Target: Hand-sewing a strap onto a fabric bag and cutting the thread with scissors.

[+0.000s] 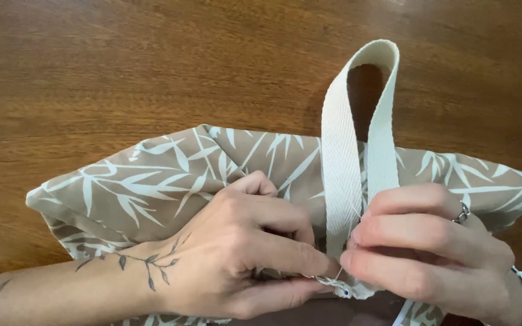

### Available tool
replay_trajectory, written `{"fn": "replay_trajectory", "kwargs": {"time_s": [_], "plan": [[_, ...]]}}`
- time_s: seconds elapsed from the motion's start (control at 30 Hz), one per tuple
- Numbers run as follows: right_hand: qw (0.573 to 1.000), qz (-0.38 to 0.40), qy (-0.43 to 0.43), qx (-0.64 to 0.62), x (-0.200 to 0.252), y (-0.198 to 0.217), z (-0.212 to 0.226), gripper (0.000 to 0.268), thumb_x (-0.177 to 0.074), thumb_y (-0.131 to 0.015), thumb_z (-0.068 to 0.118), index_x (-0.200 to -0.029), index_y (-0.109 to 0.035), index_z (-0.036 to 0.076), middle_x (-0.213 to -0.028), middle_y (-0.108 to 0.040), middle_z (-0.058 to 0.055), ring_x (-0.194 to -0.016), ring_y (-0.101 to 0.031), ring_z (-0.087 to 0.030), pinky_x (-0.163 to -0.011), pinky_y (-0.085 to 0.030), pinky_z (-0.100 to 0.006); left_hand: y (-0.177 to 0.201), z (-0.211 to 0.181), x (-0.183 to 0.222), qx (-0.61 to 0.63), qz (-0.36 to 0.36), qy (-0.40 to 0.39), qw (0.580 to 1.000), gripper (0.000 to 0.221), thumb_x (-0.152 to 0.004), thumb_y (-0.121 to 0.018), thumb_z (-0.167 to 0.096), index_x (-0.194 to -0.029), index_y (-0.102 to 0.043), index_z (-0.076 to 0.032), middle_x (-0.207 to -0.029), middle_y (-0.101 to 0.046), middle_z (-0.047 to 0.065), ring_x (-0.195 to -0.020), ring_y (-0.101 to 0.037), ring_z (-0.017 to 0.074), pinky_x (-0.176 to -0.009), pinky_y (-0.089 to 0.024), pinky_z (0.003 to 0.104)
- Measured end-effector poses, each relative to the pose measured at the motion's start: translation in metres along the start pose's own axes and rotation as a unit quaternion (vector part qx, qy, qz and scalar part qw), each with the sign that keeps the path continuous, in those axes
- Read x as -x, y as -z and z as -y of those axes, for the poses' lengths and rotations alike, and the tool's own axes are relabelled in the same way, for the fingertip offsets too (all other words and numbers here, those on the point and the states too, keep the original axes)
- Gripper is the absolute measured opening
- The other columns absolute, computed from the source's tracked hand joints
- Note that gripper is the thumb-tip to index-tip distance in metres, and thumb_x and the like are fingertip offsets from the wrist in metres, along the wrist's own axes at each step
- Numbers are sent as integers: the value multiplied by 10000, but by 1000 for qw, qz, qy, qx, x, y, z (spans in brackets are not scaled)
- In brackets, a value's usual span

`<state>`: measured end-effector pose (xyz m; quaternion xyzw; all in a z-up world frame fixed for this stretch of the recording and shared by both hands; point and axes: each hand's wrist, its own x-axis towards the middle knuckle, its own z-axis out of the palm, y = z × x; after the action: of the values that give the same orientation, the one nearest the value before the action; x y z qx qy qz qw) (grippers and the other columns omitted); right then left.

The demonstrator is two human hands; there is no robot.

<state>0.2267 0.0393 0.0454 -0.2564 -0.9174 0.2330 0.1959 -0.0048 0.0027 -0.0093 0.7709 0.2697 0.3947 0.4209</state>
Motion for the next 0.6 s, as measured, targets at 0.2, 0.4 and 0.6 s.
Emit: {"fn": "replay_trajectory", "kwargs": {"time_s": [0.2, 0.4, 0.6], "plan": [[1000, 9, 17, 16, -1, 2, -2, 115, -852, -624, 112, -827, -735, 129, -949, -666, -17, -864, -639, -194, -778, -553, -261, 0, 0, -1, 2, 5, 4, 1000, 138, -1002, -587, -233, -1018, -689, -141, -843, -565, -14, -748, -566, 130, -768, -283, 336], [999, 16, 37, 21, -1, 2, -2, 71, -845, -671, 106, -835, -733, 137, -954, -669, -15, -875, -641, -191, -770, -557, -246, 0, 0, 0, -1, 9, 11, 1000, 128, -994, -599, -232, -1013, -695, -151, -823, -556, -30, -736, -557, 120, -768, -277, 333], [998, 33, 46, 34, -1, 4, -5, 129, -868, -647, 47, -851, -726, 147, -963, -651, -3, -884, -629, -175, -769, -557, -234, -1, 1, 0, -5, 10, 9, 1000, 134, -998, -591, -235, -1018, -696, -154, -821, -551, -34, -728, -547, 125, -763, -269, 335]]}}
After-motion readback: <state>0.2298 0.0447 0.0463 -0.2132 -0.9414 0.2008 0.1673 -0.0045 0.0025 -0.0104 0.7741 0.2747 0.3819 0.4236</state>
